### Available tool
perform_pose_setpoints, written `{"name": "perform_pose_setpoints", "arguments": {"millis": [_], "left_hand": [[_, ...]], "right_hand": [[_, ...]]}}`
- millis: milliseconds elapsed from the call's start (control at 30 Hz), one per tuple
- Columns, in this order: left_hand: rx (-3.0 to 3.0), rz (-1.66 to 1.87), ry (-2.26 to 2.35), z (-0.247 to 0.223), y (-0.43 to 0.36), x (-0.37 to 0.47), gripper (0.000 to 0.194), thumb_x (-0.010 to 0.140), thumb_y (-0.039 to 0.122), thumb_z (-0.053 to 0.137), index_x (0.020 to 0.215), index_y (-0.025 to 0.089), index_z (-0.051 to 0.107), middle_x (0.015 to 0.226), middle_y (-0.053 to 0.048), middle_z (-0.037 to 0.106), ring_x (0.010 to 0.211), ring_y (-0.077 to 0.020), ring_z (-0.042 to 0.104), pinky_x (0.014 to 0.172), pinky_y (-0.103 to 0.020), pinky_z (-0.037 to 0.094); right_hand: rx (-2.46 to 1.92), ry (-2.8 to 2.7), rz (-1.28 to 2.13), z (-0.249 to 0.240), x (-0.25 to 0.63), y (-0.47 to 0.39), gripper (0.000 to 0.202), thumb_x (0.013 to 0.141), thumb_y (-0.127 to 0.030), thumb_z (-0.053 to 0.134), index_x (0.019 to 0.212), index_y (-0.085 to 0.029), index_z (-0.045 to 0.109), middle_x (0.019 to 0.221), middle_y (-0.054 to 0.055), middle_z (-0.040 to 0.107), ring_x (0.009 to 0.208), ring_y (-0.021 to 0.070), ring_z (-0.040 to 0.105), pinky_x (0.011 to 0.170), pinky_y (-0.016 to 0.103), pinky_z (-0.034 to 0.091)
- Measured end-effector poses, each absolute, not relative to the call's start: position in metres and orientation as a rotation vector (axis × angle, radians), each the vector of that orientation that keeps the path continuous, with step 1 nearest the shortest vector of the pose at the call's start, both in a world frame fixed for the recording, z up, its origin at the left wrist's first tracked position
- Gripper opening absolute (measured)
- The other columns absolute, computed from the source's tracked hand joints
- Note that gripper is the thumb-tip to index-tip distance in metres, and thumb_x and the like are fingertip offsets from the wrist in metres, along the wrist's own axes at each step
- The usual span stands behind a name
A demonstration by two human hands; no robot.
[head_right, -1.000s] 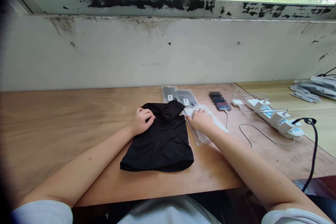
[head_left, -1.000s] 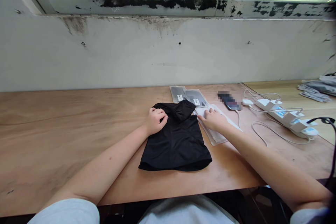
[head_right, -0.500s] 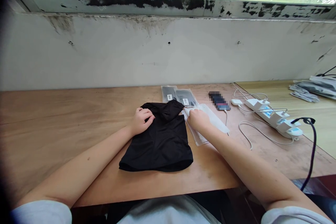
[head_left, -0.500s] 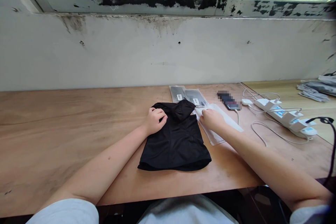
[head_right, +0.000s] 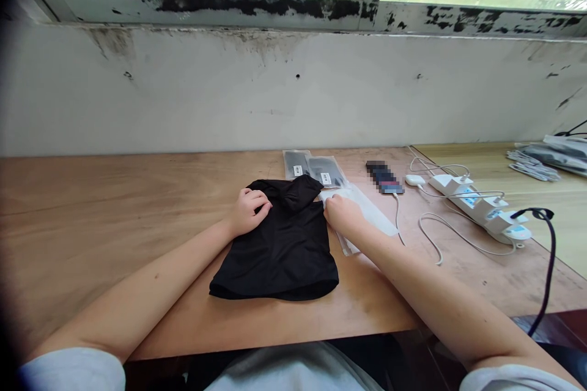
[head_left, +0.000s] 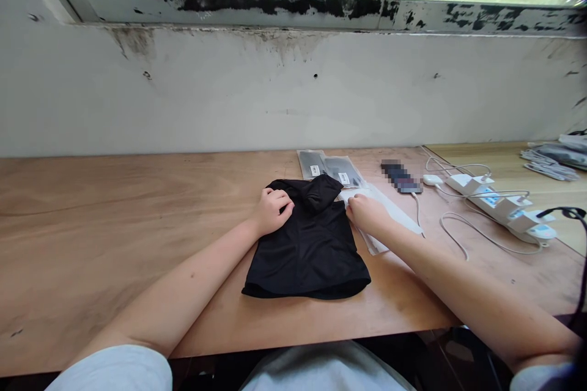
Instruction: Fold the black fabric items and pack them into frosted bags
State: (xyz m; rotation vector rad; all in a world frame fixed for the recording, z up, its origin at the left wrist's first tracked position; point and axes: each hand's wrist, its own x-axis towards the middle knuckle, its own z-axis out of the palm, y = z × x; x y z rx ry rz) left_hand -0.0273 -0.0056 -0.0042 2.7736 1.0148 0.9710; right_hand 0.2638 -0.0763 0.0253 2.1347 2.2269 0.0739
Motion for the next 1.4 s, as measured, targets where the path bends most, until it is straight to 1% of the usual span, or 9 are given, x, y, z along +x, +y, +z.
{"name": "perform_pose_setpoints", "arguments": {"millis": [300, 533, 767, 867, 1000, 1100, 1167, 1300, 1400], "left_hand": [[2.750, 0.952, 1.032, -0.002, -0.007, -0.027, 0.027, 0.097, 0.027, 0.048, 0.083, 0.022, 0.070, 0.091, -0.003, 0.071, 0.086, -0.0170, 0.063, 0.094, -0.040, 0.033], [2.760, 0.958, 1.013, -0.002, -0.007, -0.027, 0.027, 0.097, 0.027, 0.048, 0.083, 0.021, 0.070, 0.091, -0.003, 0.071, 0.086, -0.0170, 0.063, 0.093, -0.040, 0.033], [2.766, 0.999, 0.980, -0.004, -0.006, -0.028, 0.026, 0.097, 0.026, 0.049, 0.082, 0.021, 0.070, 0.090, -0.002, 0.071, 0.085, -0.0163, 0.063, 0.094, -0.040, 0.032], [2.764, 1.003, 0.975, -0.004, -0.006, -0.028, 0.026, 0.097, 0.026, 0.049, 0.082, 0.021, 0.070, 0.090, -0.002, 0.071, 0.085, -0.0163, 0.063, 0.094, -0.040, 0.032], [2.751, 0.976, 1.017, -0.003, -0.007, -0.028, 0.026, 0.097, 0.027, 0.049, 0.083, 0.021, 0.070, 0.091, -0.003, 0.071, 0.086, -0.0169, 0.063, 0.094, -0.040, 0.033], [2.748, 0.962, 1.040, -0.003, -0.007, -0.028, 0.027, 0.097, 0.028, 0.049, 0.082, 0.021, 0.070, 0.091, -0.003, 0.071, 0.087, -0.0172, 0.063, 0.094, -0.040, 0.034], [2.756, 0.961, 1.033, -0.002, -0.007, -0.028, 0.027, 0.097, 0.027, 0.048, 0.083, 0.021, 0.070, 0.092, -0.003, 0.071, 0.088, -0.0171, 0.063, 0.093, -0.040, 0.034], [2.776, 0.973, 1.014, -0.003, -0.007, -0.028, 0.026, 0.097, 0.027, 0.048, 0.084, 0.021, 0.070, 0.092, -0.003, 0.071, 0.088, -0.0173, 0.063, 0.093, -0.040, 0.034], [2.772, 0.976, 1.013, -0.002, -0.007, -0.028, 0.026, 0.097, 0.027, 0.048, 0.084, 0.021, 0.070, 0.092, -0.003, 0.071, 0.088, -0.0170, 0.063, 0.093, -0.040, 0.034]], "right_hand": [[2.060, 2.208, 0.021, 0.029, 0.265, -0.078, 0.040, 0.101, -0.035, 0.040, 0.097, -0.012, 0.072, 0.104, 0.018, 0.069, 0.087, 0.0274, 0.071, 0.075, 0.033, 0.049], [1.989, 2.251, -0.001, 0.022, 0.269, -0.071, 0.036, 0.101, -0.024, 0.038, 0.101, -0.011, 0.072, 0.104, 0.019, 0.069, 0.081, 0.0249, 0.071, 0.074, 0.033, 0.049], [2.066, 2.312, -0.005, 0.036, 0.270, -0.063, 0.039, 0.102, -0.028, 0.036, 0.100, -0.013, 0.072, 0.105, 0.018, 0.069, 0.093, 0.0270, 0.068, 0.081, 0.034, 0.049], [2.182, 2.501, 0.015, 0.052, 0.267, -0.047, 0.042, 0.104, -0.034, 0.033, 0.119, -0.015, 0.067, 0.120, 0.018, 0.066, 0.114, 0.0293, 0.061, 0.096, 0.037, 0.045], [1.883, 2.764, -0.316, 0.066, 0.266, -0.016, 0.063, 0.094, -0.051, 0.056, 0.148, -0.021, 0.047, 0.144, 0.014, 0.054, 0.136, 0.0312, 0.044, 0.108, 0.039, 0.038], [1.655, 2.704, -0.500, 0.072, 0.267, 0.002, 0.087, 0.076, -0.049, 0.076, 0.153, -0.029, 0.041, 0.141, 0.010, 0.057, 0.130, 0.0332, 0.049, 0.103, 0.039, 0.042], [1.638, 2.601, -0.554, 0.078, 0.268, 0.008, 0.084, 0.070, -0.041, 0.080, 0.148, -0.029, 0.049, 0.131, 0.009, 0.063, 0.119, 0.0320, 0.057, 0.095, 0.036, 0.046], [1.668, 2.489, -0.465, 0.092, 0.270, 0.006, 0.048, 0.067, -0.036, 0.079, 0.113, -0.025, 0.071, 0.116, 0.008, 0.065, 0.104, 0.0290, 0.060, 0.077, 0.031, 0.046], [1.529, 2.490, -0.583, 0.099, 0.275, 0.000, 0.037, 0.062, -0.046, 0.082, 0.088, -0.023, 0.070, 0.102, 0.005, 0.064, 0.094, 0.0246, 0.059, 0.067, 0.027, 0.041]]}}
